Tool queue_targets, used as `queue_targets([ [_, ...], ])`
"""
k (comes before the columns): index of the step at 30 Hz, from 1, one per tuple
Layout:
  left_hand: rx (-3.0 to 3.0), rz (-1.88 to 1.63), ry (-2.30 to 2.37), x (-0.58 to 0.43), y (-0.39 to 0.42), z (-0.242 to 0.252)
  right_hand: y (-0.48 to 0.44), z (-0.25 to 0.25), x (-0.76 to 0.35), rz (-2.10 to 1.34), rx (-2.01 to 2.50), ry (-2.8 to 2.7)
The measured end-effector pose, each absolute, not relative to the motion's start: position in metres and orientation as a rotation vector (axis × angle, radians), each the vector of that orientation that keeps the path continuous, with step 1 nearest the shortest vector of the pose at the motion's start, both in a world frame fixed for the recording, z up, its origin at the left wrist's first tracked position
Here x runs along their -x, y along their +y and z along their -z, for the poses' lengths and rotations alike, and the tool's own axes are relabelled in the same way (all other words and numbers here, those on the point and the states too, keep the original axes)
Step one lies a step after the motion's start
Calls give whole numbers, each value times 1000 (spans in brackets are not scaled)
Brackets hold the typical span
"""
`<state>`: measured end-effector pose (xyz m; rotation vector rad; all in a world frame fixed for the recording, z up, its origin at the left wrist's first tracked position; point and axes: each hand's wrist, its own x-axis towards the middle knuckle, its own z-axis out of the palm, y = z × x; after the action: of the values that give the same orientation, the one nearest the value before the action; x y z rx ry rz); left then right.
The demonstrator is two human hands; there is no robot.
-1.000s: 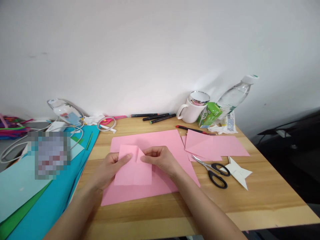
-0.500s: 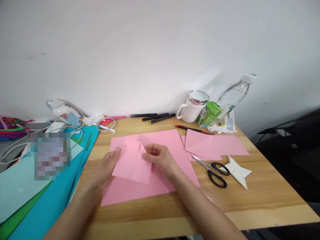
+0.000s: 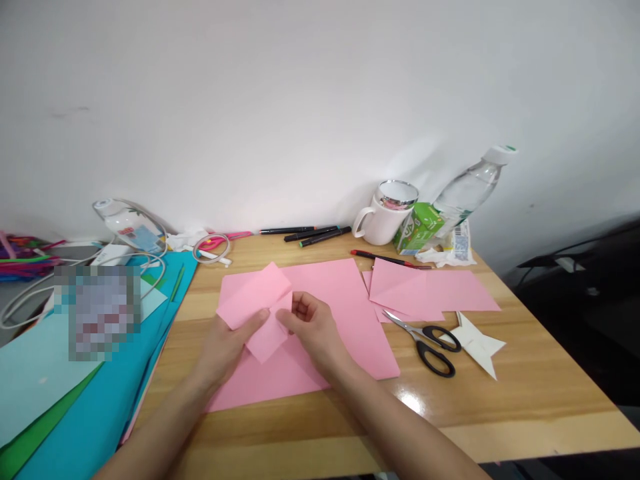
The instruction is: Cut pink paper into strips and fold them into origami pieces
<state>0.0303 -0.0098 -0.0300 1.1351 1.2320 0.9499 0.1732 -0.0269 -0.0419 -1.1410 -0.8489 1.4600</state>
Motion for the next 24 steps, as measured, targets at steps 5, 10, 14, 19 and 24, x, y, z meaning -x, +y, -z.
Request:
queue_targets([
  [5, -1075, -948, 1156, -28, -11, 38, -29, 35, -175, -1347, 1173, -939],
  [10, -1120, -977, 1250, -32, -12, 29, -30, 33, -174, -1272, 1221, -989],
  [14, -1061, -1004, 1319, -35, -12, 20, -31, 33, -173, -1258, 1234, -1026],
  [19, -1049, -1005, 1286, -32, -12, 27, -31, 34, -174, -1237, 1262, -1053],
  [24, -988, -1026, 1153, -31, -12, 36, -30, 35, -174, -1232, 1261, -1067],
])
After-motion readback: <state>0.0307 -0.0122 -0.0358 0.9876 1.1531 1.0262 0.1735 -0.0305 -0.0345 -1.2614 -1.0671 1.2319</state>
